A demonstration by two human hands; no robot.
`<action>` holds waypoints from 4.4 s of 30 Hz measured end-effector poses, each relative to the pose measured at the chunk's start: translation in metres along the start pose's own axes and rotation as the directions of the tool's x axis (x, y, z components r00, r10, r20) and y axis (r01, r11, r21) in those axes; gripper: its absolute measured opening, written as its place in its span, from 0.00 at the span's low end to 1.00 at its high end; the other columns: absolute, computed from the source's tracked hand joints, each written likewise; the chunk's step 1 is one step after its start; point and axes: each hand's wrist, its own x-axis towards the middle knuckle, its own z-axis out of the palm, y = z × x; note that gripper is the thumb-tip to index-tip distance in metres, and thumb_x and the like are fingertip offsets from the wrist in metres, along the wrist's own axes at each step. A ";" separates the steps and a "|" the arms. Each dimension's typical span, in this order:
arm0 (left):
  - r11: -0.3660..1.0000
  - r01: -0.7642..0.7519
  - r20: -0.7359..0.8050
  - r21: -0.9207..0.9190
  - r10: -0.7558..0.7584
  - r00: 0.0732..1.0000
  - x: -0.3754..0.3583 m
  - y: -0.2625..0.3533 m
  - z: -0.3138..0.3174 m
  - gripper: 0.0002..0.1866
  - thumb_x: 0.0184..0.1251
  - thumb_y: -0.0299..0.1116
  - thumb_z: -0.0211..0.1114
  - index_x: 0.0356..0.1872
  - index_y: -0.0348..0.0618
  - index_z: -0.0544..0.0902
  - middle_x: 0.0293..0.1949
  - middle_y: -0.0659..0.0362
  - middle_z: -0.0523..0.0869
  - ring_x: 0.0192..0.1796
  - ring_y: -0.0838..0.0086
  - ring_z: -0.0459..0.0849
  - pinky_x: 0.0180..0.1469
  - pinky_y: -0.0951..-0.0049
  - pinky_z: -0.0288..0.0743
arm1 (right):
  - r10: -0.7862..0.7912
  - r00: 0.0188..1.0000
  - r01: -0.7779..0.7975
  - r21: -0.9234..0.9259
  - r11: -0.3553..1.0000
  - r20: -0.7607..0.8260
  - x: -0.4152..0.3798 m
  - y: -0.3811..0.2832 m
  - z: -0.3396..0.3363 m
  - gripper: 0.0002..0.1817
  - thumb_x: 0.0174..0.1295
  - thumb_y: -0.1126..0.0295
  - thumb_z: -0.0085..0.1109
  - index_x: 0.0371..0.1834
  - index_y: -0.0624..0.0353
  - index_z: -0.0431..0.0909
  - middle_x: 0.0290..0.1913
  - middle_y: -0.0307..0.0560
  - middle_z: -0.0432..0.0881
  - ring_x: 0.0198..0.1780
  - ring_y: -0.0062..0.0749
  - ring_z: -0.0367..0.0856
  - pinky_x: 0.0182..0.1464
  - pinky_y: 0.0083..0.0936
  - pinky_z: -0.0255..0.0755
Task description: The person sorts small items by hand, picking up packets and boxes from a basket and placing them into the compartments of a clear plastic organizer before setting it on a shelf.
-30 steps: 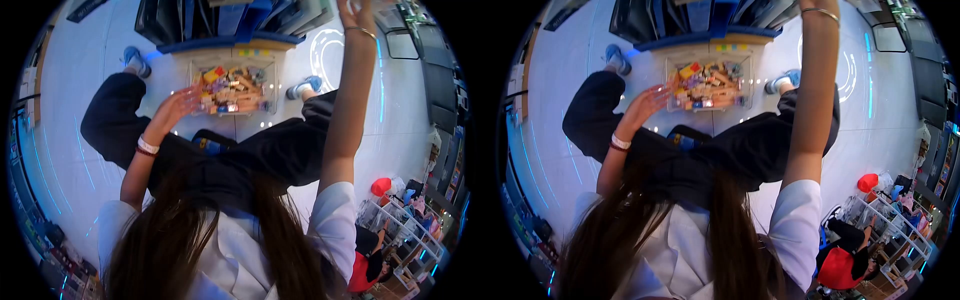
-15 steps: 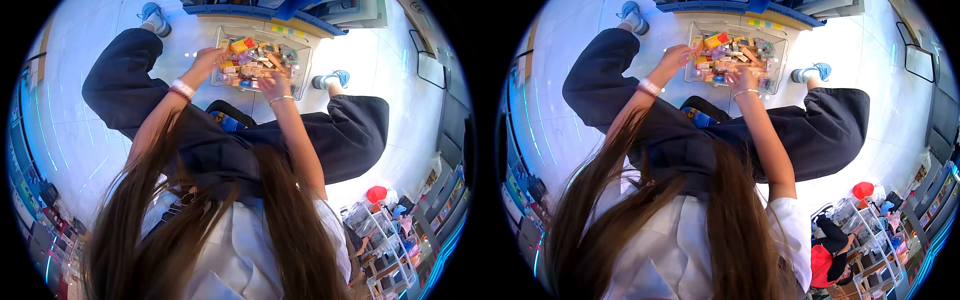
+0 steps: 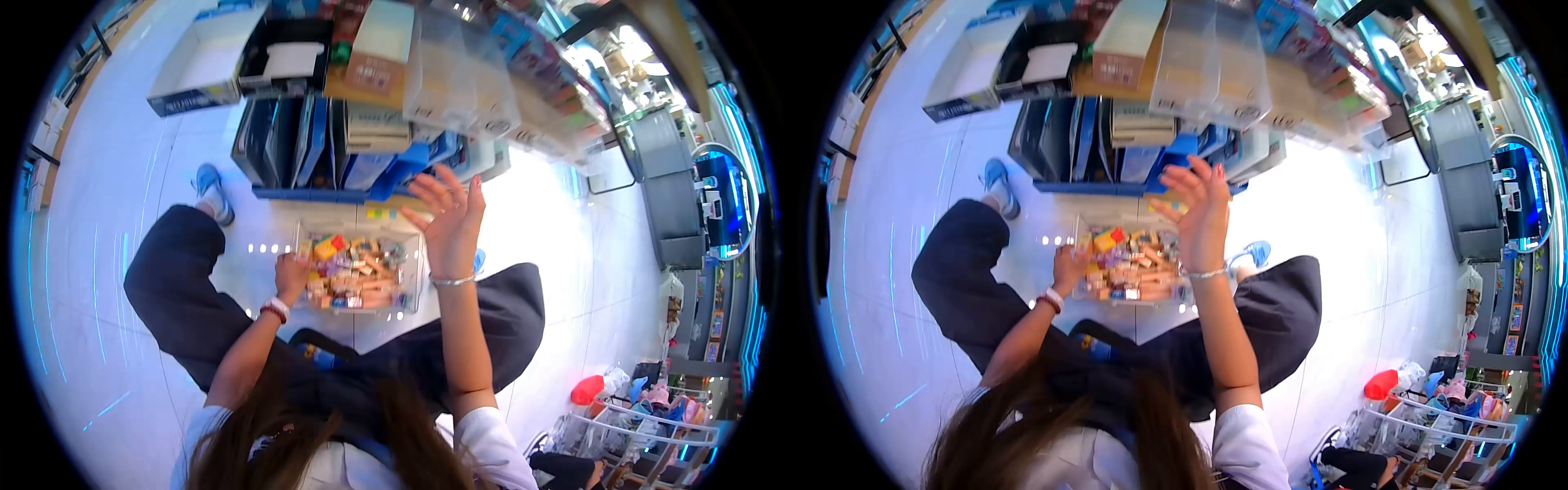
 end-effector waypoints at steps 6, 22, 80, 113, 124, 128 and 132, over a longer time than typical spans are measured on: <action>0.990 -0.006 0.055 -0.142 0.014 0.998 -0.004 -0.010 0.004 0.25 0.48 0.38 0.70 0.44 0.32 0.73 0.45 0.43 0.73 0.49 0.53 0.73 0.52 0.64 0.69 | 0.080 0.994 -0.067 0.158 0.985 -0.080 0.051 -0.065 0.037 0.48 0.50 0.38 0.57 0.59 0.71 0.54 0.57 0.63 0.63 0.59 0.50 0.66 0.55 0.44 0.71; 0.828 -0.035 0.101 -0.559 0.109 0.989 -0.003 0.039 0.000 0.24 0.53 0.34 0.66 0.49 0.33 0.71 0.45 0.47 0.78 0.49 0.57 0.78 0.52 0.65 0.71 | 0.174 0.981 -0.114 0.476 0.872 -0.082 -0.102 -0.047 0.008 0.25 0.62 0.60 0.51 0.57 0.64 0.61 0.59 0.60 0.65 0.61 0.49 0.66 0.59 0.32 0.65; -0.098 0.640 0.617 -0.762 0.185 0.764 -0.012 0.046 -0.186 0.36 0.60 0.52 0.46 0.63 0.35 0.58 0.62 0.31 0.60 0.64 0.41 0.63 0.65 0.49 0.57 | 0.560 0.803 0.388 -0.891 -0.234 0.203 -0.034 0.329 -0.201 0.17 0.58 0.70 0.49 0.52 0.49 0.69 0.54 0.51 0.71 0.60 0.48 0.68 0.54 0.40 0.70; -0.005 0.560 0.556 -0.829 0.107 0.824 -0.002 0.038 -0.208 0.33 0.60 0.51 0.46 0.60 0.36 0.62 0.58 0.30 0.65 0.60 0.41 0.68 0.61 0.53 0.64 | 0.544 0.833 -0.473 -0.639 0.606 -0.100 0.011 0.402 -0.069 0.27 0.49 0.48 0.60 0.37 0.64 0.81 0.35 0.56 0.83 0.43 0.46 0.81 0.47 0.32 0.73; 0.028 0.570 0.568 -0.821 0.136 0.812 -0.006 0.034 -0.204 0.35 0.59 0.51 0.48 0.62 0.36 0.59 0.59 0.31 0.66 0.58 0.41 0.71 0.58 0.55 0.68 | 0.616 0.675 -0.706 -0.596 0.382 -0.405 0.029 0.417 -0.022 0.26 0.45 0.58 0.70 0.47 0.58 0.76 0.39 0.51 0.81 0.38 0.34 0.81 0.39 0.24 0.76; 0.021 0.564 0.561 -0.826 0.128 0.818 -0.006 0.034 -0.203 0.35 0.59 0.51 0.49 0.62 0.36 0.59 0.59 0.32 0.66 0.58 0.42 0.71 0.58 0.56 0.69 | 0.873 0.485 -0.869 -0.143 0.474 -0.053 0.028 0.410 -0.053 0.16 0.49 0.63 0.69 0.37 0.56 0.76 0.33 0.46 0.79 0.33 0.29 0.78 0.37 0.17 0.76; 0.041 0.545 0.546 -0.837 0.115 0.830 -0.005 0.032 -0.199 0.35 0.59 0.51 0.49 0.62 0.36 0.59 0.58 0.32 0.67 0.58 0.43 0.71 0.57 0.56 0.70 | 0.853 0.444 -0.896 0.154 0.417 0.273 0.012 0.338 -0.092 0.12 0.55 0.70 0.63 0.41 0.57 0.74 0.40 0.47 0.77 0.41 0.34 0.77 0.44 0.23 0.76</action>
